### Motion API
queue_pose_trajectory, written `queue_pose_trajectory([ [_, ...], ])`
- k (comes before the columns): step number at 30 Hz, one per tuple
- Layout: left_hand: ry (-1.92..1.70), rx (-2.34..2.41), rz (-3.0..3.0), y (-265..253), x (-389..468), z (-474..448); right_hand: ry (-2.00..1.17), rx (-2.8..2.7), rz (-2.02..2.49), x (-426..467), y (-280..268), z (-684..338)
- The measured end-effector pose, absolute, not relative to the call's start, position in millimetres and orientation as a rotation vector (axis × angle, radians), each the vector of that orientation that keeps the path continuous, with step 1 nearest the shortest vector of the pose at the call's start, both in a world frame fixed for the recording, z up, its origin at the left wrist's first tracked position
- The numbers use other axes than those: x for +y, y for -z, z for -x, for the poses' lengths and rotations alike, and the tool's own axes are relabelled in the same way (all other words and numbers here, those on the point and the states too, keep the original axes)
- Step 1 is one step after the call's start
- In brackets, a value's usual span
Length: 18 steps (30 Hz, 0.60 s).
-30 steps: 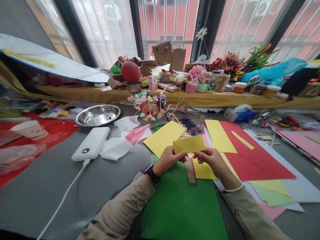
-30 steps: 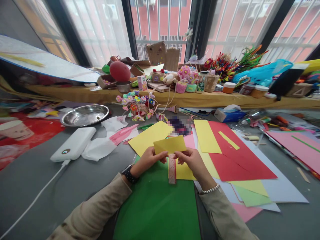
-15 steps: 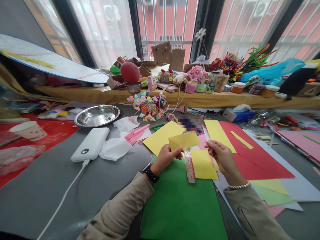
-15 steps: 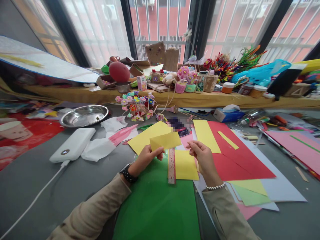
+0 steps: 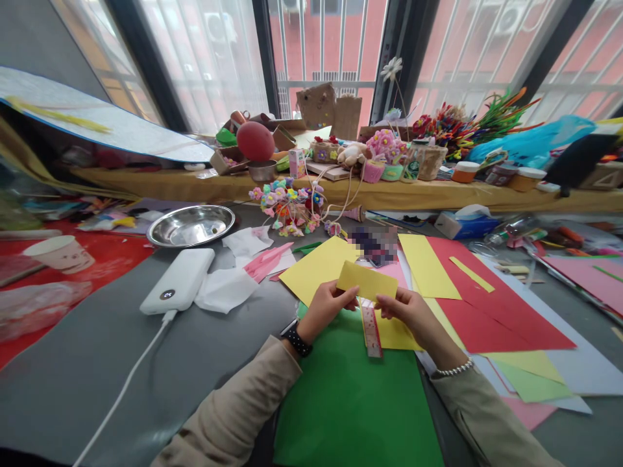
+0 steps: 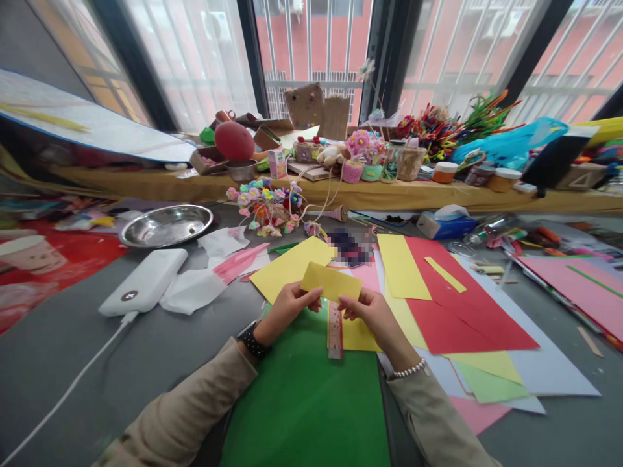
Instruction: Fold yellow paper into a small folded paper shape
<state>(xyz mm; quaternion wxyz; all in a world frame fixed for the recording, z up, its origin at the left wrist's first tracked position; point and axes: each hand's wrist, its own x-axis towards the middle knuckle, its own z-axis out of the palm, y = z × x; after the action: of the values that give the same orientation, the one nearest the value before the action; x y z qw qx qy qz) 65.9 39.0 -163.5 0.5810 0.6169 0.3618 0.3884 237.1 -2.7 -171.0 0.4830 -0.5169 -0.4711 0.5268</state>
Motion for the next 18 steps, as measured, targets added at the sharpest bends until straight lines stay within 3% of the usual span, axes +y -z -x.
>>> queue_pose_trajectory([
  [9, -0.694, 0.774, -1.5, 159.2, 38.1, -65.2, -1.35, -1.202, 1.281, -5.8, 169.8, -229.0],
  [18, -0.739, 0.765, -1.499, 163.3, 40.4, -64.5, -1.34, -1.172, 1.303, -3.9, 169.9, -233.7],
])
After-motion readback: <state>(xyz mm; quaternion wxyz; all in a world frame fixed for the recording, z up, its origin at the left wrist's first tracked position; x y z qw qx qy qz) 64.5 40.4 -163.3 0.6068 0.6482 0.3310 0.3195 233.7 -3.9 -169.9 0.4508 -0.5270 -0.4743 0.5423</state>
